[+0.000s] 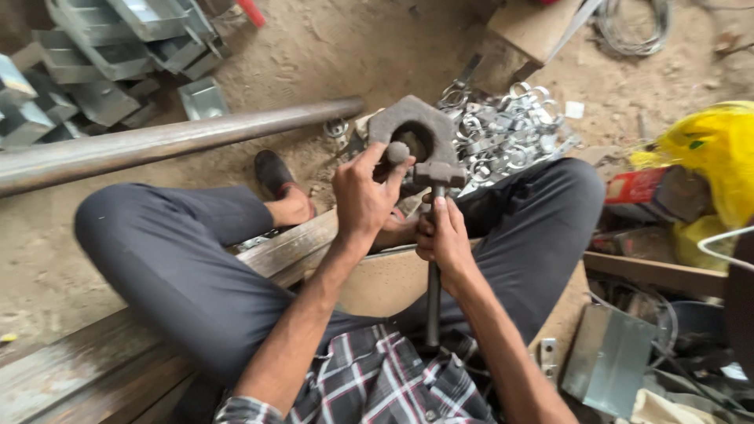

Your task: The person straightens and flattens metal components using a hammer and a large hexagonal metal block as an anvil, placing each piece into a hole or on the surface and striking it.

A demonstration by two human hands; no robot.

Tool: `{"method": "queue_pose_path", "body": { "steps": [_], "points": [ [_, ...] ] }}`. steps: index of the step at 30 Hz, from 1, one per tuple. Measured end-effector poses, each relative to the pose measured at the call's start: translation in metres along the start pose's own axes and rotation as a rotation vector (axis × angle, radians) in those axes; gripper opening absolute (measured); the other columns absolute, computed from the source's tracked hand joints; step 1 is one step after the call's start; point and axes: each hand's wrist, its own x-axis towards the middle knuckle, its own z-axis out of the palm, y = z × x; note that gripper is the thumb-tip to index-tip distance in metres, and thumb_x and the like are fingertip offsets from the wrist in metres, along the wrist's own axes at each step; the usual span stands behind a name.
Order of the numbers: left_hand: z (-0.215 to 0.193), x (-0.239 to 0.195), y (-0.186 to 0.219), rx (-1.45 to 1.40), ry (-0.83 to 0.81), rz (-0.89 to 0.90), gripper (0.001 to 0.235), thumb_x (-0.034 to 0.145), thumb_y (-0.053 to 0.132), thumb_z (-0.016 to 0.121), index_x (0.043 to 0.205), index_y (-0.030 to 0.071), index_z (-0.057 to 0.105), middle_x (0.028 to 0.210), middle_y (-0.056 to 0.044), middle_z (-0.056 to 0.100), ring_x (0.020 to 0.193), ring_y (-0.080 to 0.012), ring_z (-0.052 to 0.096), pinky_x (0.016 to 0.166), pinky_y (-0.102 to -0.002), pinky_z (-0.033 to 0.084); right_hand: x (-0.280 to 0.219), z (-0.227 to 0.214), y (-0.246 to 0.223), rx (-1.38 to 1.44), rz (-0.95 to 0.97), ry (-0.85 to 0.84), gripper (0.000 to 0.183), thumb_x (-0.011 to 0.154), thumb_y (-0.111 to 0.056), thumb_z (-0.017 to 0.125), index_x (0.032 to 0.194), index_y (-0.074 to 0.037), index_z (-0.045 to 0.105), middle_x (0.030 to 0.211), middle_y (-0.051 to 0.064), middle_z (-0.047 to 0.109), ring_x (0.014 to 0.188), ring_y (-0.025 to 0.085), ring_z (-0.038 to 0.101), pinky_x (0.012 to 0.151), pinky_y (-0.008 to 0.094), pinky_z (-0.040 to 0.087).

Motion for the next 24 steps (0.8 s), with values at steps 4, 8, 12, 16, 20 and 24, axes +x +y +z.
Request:
{"method": "queue_pose_path", "body": {
  "steps": [4,8,12,16,20,24],
  "points": [
    [0.0,-0.006,0.002,0.017,-0.013,-0.029,0.028,0.091,0.027,0.081,0.099,0.002,0.072,0.086,-0.015,0.076,0.074,-0.0251,0.076,0.063,-0.039,0.057,-0.014,-0.006,-0.022,-0.108,-0.042,0.093,0.02,0.109,-0.037,0.042,0.102,-0.017,0.042,0.069,-0.004,0.039,0.05,0.007,0.033,0.042,0.023,0.026],
    [-0.001,-0.002,-0.007,0.018,-0.016,-0.036,0.032,0.088,0.027,0.085,0.097,-0.002,0.074,0.085,-0.017,0.076,0.075,-0.0267,0.076,0.065,-0.04,0.057,-0.036,-0.006,-0.046,-0.254,-0.155,0.074,0.019,0.11,-0.034,0.04,0.106,-0.016,0.044,0.07,-0.005,0.037,0.052,0.006,0.031,0.044,0.023,0.027],
    [0.0,-0.002,-0.019,-0.008,0.022,0.038,0.039,0.088,0.03,0.083,0.107,-0.003,0.073,0.095,-0.017,0.076,0.085,-0.0265,0.077,0.075,-0.037,0.06,-0.047,-0.013,-0.058,-0.382,-0.155,0.073,0.022,0.11,-0.034,0.036,0.108,-0.014,0.046,0.068,-0.004,0.037,0.051,0.006,0.032,0.043,0.023,0.027],
    [-0.001,0.003,-0.021,-0.066,-0.014,-0.02,0.035,0.089,0.031,0.081,0.103,0.0,0.075,0.091,-0.015,0.077,0.082,-0.0254,0.077,0.073,-0.036,0.06,-0.04,-0.026,-0.048,-0.084,-0.066,0.021,0.024,0.11,-0.033,0.039,0.113,-0.012,0.05,0.068,-0.005,0.036,0.05,0.004,0.031,0.043,0.02,0.027],
    [-0.013,0.01,-0.019,-0.028,-0.032,-0.108,0.034,0.09,0.032,0.082,0.095,-0.001,0.073,0.083,-0.015,0.076,0.075,-0.0263,0.076,0.068,-0.039,0.056,-0.027,-0.031,-0.032,0.469,0.088,-0.103,0.021,0.112,-0.031,0.045,0.117,-0.012,0.051,0.073,-0.006,0.041,0.052,0.002,0.034,0.045,0.018,0.031],
    [-0.015,0.011,-0.014,-0.053,-0.006,-0.091,0.033,0.091,0.032,0.08,0.094,0.0,0.072,0.083,-0.014,0.077,0.074,-0.025,0.076,0.067,-0.039,0.055,-0.025,-0.006,-0.008,0.259,-0.104,0.064,0.019,0.109,-0.033,0.044,0.116,-0.016,0.049,0.074,-0.004,0.041,0.052,0.004,0.034,0.044,0.021,0.031]
  ]
}}
